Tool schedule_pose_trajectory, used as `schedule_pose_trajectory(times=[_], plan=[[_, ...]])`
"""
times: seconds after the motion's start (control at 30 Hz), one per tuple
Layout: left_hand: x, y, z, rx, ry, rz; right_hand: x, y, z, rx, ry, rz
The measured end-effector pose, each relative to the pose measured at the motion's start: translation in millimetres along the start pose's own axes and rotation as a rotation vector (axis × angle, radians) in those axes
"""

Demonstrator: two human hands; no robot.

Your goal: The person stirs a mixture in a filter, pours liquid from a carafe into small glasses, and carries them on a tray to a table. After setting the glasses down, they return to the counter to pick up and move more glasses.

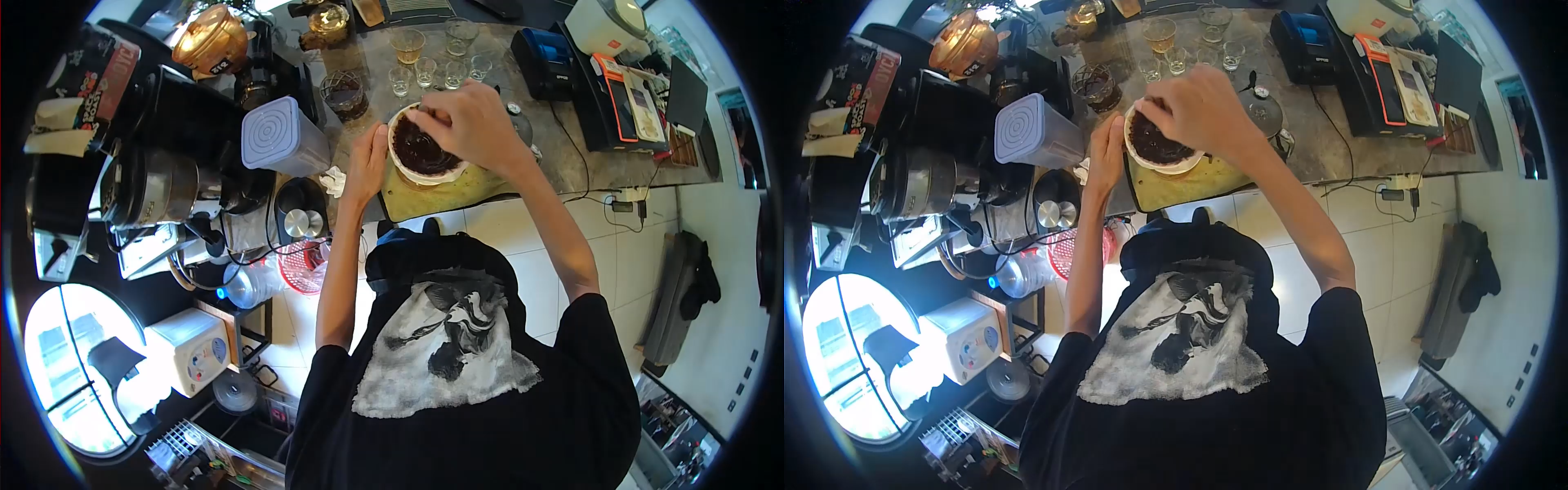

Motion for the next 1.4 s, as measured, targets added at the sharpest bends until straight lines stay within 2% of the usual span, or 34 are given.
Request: schedule_pose_trajectory(times=[0.23,0.33,0.43,0.5,0.63,0.7,0.73,0.83,0.93,1.03,1.3,1.4], plan=[[2.1,7.2,-3.4,-0.012,-0.023,-0.101,-16.6,9.1,-15.3,0.064,0.143,0.104],[1.7,10.9,-4.1,-0.035,-0.03,-0.112,-13.8,15.6,-12.6,0.09,0.02,0.144],[4.5,9.6,-6.0,-0.015,-0.027,-0.13,-3.7,8.9,-9.1,0.025,-0.083,0.108],[2.9,10.0,-8.8,0.022,-0.045,-0.155,-5.6,1.7,-9.2,0.002,-0.141,0.013],[1.8,10.0,-7.8,0.0,-0.044,-0.14,-14.9,-1.6,-20.3,-0.015,-0.005,-0.008],[2.2,9.3,-6.8,0.023,-0.058,-0.14,-17.3,5.5,-22.5,0.098,-0.009,0.143],[2.6,9.3,-4.5,0.003,-0.028,-0.138,-18.2,9.6,-19.9,0.101,-0.007,0.143],[3.0,8.6,-7.0,-0.04,0.015,-0.117,-13.1,18.9,-12.8,0.097,-0.093,0.111],[1.8,5.9,-3.3,-0.048,0.035,-0.076,-4.2,15.2,-4.5,0.018,-0.122,-0.036],[1.8,3.9,-5.9,-0.041,0.05,-0.045,-0.8,6.2,-10.8,0.026,-0.064,-0.073],[-3.8,-6.8,-12.7,0.009,-0.039,-0.036,-13.0,21.5,1.5,0.157,0.094,0.001],[-3.8,-11.8,-5.0,-0.011,0.006,0.087,-3.1,22.4,9.0,0.175,0.068,0.005]])
Point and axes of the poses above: each hand's wrist, its own y-axis away from the middle knuckle, its own x-axis out of the palm, z = x × y, the point moved 5 cm from there along -y, towards the middle knuckle, and after that the axes turned 7 degrees about x, right-handed, at the moved point
